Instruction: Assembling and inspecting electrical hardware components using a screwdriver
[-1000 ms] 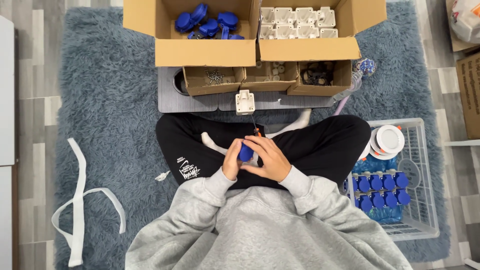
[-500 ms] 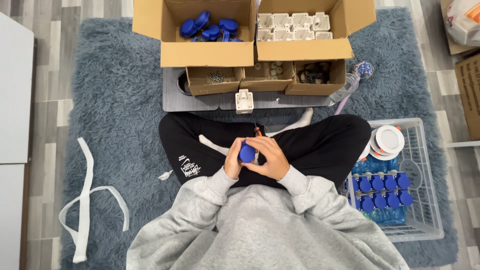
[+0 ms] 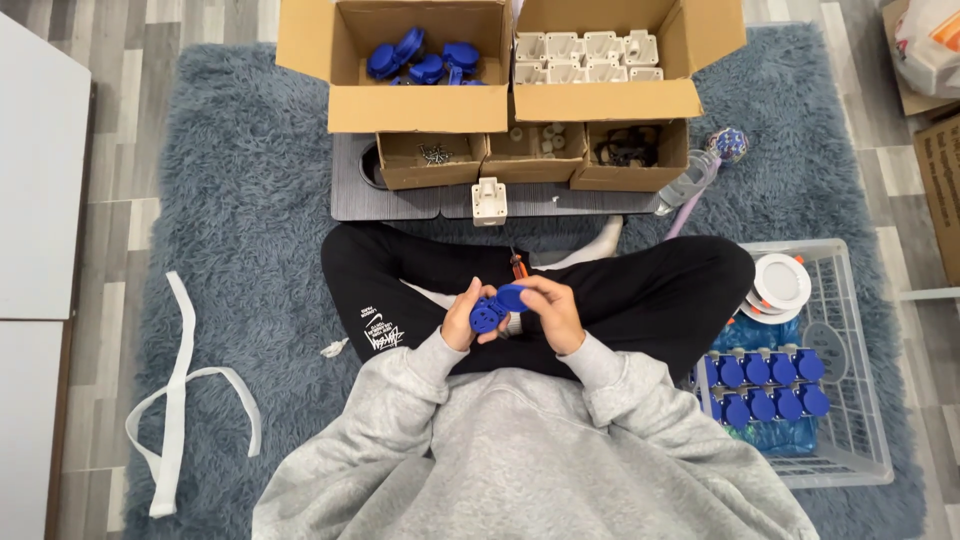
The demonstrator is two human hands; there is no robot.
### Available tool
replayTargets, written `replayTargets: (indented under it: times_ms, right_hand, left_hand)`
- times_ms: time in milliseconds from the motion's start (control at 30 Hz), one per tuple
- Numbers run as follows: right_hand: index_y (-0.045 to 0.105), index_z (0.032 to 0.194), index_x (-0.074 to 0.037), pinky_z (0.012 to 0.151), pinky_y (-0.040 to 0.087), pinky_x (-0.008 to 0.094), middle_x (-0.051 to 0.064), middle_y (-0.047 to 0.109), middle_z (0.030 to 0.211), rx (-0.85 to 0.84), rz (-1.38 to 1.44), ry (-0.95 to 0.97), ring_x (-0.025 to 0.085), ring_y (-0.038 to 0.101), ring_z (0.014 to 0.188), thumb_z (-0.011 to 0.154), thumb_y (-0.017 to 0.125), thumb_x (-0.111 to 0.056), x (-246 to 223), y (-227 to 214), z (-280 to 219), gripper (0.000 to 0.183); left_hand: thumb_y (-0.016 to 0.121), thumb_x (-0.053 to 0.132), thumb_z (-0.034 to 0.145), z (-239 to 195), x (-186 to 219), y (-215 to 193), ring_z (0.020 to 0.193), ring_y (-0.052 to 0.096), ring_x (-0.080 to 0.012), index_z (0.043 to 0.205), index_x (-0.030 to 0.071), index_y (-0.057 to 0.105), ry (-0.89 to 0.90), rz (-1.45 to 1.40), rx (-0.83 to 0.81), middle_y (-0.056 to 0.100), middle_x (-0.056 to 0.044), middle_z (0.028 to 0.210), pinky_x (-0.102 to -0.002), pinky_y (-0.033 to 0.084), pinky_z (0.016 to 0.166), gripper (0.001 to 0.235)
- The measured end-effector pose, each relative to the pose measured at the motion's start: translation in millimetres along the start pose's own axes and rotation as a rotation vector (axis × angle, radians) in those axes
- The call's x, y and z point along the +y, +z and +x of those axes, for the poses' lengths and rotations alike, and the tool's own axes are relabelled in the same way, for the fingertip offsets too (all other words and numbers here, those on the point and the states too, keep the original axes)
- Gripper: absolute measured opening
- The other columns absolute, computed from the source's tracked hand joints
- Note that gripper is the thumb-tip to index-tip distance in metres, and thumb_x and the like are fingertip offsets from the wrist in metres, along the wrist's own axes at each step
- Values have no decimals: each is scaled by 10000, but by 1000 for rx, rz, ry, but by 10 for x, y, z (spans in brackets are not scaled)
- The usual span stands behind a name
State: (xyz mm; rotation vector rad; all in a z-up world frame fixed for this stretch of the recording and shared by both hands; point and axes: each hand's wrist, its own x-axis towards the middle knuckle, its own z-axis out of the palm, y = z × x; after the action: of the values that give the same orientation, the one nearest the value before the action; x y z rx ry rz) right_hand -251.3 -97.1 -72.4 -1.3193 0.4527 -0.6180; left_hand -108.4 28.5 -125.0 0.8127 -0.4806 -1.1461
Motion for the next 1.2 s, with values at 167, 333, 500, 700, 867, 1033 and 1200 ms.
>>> replayTargets:
  times_ms: [167,333,500,700,867,1033,1200]
  right_hand:
    - [832,1138,14,827,544,295,96,826,974,-46,23,-47,110,632,850,1025,737,-177,5,-42,64,241]
    - [828,1243,-32,805,527,352,118,849,1089,-182,-357,-383,206,659,804,790,997,-337,-495,95,174,572]
    - [790,1326,-56,902,575,417,121,804,1263,-157,-614,-584,303,735,950,738,1007,-276,-655,287,250,665]
    - [741,1413,-12,935,594,463,165,754,1294,-120,-702,-625,373,741,1023,724,948,-83,-506,270,372,724]
    - [724,1429,-10,974,592,491,186,726,1356,-143,-640,-562,390,737,1119,758,946,-83,-542,229,402,711]
    - [684,1483,-48,807,607,443,185,720,1353,-182,-471,-359,313,754,924,907,888,-202,-476,27,408,631]
    - [620,1467,21,636,594,344,120,727,682,-256,-151,53,190,705,592,1122,543,-146,-320,-92,408,391]
  left_hand:
    - [302,499,1209,59,-12,-68,282,500,-223,952,-49,659,-12,-23,-36,611,-339,608,-266,383,270,703]
    - [471,449,1180,48,151,161,431,609,-127,1000,-28,728,4,64,200,653,-179,694,-206,492,355,571]
    - [408,459,1206,106,14,-33,704,669,-134,1164,2,749,57,159,210,701,-120,877,-272,636,602,572]
    - [460,369,1191,33,406,277,934,655,-160,1319,-18,706,152,265,202,684,-124,1044,-308,608,818,476]
    - [669,220,1106,112,216,-30,1092,654,-150,1367,35,729,193,372,188,754,-99,1213,-339,563,964,325]
    - [915,116,916,186,438,118,1055,690,-85,1351,79,761,277,492,224,771,-8,1190,-244,556,955,463]
    - [1048,341,735,217,760,267,1078,733,-213,1212,181,833,469,946,184,784,-5,1187,-324,581,934,547]
